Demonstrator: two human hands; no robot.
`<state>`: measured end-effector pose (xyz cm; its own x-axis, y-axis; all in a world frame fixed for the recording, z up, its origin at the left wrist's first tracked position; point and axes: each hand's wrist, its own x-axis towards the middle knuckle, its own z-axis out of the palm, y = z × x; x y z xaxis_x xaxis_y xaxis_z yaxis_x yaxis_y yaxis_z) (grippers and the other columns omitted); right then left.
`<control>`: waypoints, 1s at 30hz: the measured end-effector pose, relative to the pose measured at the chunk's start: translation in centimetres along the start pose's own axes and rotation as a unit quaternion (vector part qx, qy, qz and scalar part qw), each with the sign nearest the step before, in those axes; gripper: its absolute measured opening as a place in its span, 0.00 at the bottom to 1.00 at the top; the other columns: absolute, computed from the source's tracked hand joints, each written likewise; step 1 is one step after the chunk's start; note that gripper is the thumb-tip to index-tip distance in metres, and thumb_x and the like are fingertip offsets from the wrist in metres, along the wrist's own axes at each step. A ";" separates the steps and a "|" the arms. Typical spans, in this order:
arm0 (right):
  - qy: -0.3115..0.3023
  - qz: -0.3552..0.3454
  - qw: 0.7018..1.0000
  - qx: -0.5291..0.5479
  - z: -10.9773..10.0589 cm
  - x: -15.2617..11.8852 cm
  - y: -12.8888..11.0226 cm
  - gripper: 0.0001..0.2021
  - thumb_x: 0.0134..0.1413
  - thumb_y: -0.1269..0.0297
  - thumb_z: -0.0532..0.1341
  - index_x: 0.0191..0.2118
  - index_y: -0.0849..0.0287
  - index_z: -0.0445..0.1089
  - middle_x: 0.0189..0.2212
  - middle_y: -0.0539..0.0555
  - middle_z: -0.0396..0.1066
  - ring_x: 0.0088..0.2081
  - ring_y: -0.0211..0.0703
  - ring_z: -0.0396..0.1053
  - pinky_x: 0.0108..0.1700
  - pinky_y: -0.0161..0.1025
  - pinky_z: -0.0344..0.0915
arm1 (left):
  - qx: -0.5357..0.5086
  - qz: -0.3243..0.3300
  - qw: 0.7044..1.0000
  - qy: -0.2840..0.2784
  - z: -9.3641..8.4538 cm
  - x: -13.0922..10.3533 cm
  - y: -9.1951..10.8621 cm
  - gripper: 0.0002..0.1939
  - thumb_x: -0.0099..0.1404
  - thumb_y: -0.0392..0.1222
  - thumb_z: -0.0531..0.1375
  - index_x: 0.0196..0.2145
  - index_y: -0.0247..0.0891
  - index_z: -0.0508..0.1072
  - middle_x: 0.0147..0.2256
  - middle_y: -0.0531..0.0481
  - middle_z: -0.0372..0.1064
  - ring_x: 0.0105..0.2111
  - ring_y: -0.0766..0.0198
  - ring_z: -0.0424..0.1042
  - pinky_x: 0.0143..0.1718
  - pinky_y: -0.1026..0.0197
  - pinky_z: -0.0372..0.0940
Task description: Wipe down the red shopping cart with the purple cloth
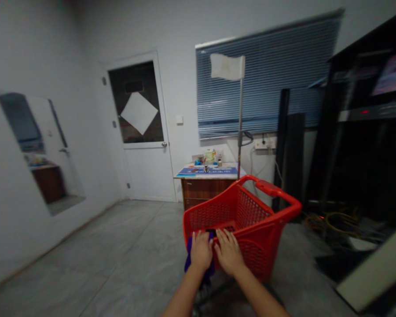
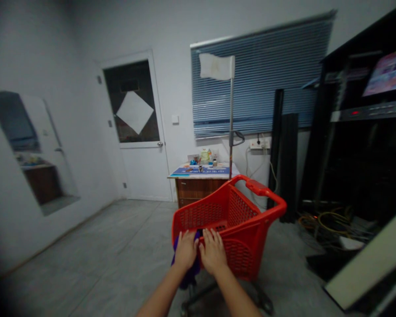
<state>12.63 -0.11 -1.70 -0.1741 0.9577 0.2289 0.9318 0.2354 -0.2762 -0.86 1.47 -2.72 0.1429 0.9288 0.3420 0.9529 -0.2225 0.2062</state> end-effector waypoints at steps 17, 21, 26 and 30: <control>0.001 -0.004 1.000 -0.004 0.0 -0.2 0.1 0.29 0.63 0.57 0.43 0.66 0.61 0.52 0.67 0.50 0.49 0.68 0.47 0.42 0.68 0.46 0.35 | 0.001 -0.003 1.000 0.005 -0.1 -0.3 0.0 0.22 0.72 0.41 0.44 0.57 0.35 0.68 0.57 0.44 0.67 0.61 0.55 0.60 0.66 0.46 0.43; -0.001 -0.010 1.000 -0.005 0.2 -0.3 0.5 0.29 0.62 0.57 0.43 0.67 0.61 0.52 0.67 0.49 0.49 0.68 0.46 0.43 0.68 0.46 0.35 | -0.024 -0.004 1.000 0.012 -0.3 -1.1 -1.1 0.21 0.71 0.39 0.45 0.57 0.40 0.67 0.57 0.47 0.67 0.59 0.57 0.62 0.66 0.45 0.41; -0.001 -0.003 1.000 -0.006 0.5 -0.2 0.4 0.30 0.62 0.56 0.45 0.67 0.62 0.51 0.67 0.49 0.49 0.68 0.47 0.42 0.68 0.46 0.34 | -0.021 -0.032 0.999 0.014 -0.7 -1.5 -2.1 0.22 0.70 0.38 0.45 0.58 0.39 0.67 0.57 0.46 0.67 0.60 0.57 0.61 0.66 0.45 0.42; 0.002 0.001 1.000 -0.006 0.7 -0.1 0.3 0.30 0.63 0.55 0.43 0.67 0.61 0.51 0.67 0.49 0.49 0.68 0.48 0.42 0.68 0.46 0.34 | -0.001 -0.023 1.000 0.001 -0.7 -0.7 -0.4 0.22 0.71 0.40 0.44 0.57 0.35 0.68 0.56 0.43 0.67 0.60 0.54 0.61 0.66 0.46 0.43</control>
<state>12.75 -0.03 -2.43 -0.1707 0.9575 0.2327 0.9358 0.2315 -0.2659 -1.49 0.68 -2.44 0.0978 0.9372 0.3348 0.9580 -0.1797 0.2234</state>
